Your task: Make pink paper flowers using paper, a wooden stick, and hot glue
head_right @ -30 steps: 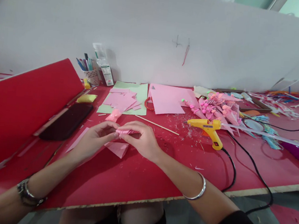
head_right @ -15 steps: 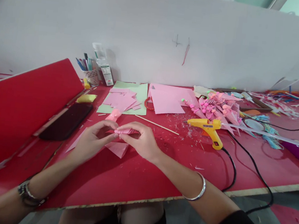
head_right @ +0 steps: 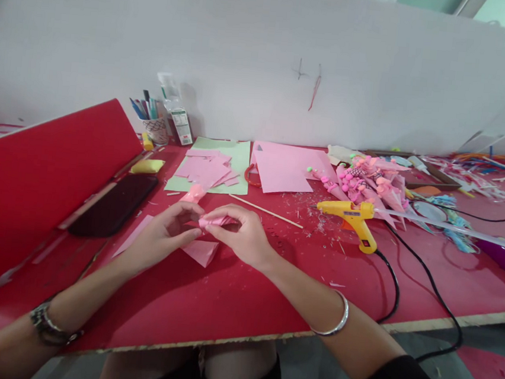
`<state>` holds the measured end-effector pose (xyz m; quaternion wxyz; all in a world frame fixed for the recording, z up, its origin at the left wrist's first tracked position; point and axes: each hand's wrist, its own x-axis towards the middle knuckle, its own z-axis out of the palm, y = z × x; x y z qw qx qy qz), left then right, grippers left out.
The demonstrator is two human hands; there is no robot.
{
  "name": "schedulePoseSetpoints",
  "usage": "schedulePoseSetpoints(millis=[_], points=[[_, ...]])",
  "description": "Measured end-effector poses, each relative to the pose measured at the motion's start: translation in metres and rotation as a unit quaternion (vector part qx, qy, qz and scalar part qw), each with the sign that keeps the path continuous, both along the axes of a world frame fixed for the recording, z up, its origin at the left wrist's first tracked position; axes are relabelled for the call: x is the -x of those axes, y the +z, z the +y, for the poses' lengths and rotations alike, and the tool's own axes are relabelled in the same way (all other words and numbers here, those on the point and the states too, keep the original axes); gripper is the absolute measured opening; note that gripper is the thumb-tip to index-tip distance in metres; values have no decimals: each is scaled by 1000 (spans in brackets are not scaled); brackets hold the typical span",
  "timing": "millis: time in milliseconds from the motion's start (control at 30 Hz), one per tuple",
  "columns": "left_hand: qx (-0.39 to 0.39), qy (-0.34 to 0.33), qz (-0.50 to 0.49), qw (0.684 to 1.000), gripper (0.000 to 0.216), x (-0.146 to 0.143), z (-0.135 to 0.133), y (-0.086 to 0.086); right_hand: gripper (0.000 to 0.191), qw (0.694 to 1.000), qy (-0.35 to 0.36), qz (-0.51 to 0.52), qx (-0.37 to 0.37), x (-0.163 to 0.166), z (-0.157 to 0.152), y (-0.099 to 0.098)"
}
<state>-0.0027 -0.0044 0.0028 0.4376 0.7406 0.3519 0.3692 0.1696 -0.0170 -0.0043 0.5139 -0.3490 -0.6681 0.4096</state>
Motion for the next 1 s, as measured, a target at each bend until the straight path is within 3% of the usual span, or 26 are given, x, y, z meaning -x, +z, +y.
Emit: schedulePoseSetpoints(millis=[67,167,300,433,533,667,833,1000], points=[[-17,-43,76,996,38,6,3,-2,10,1000,-18,2,7,-1,1,1],[-83,-88,230,966,56,14,6,-5,12,999,-35,8,11,-3,3,1],[-137,-125,299,936,37,14,8,-7,12,999,-42,6,10,-4,5,-1],[-141,-108,294,939,11,8,5,-7,11,999,-47,9,5,-4,5,0],[-114,-81,271,952,5,6,3,-8,10,999,-38,16,1,-4,3,1],[-73,-28,232,970,15,3,1,-11,9,999,-23,25,-8,-2,-1,4],[12,-10,171,985,30,-2,-2,-12,10,999,-22,22,-31,0,-7,8],[14,6,169,986,32,-3,-5,-9,10,999,-11,7,-41,2,-10,10]])
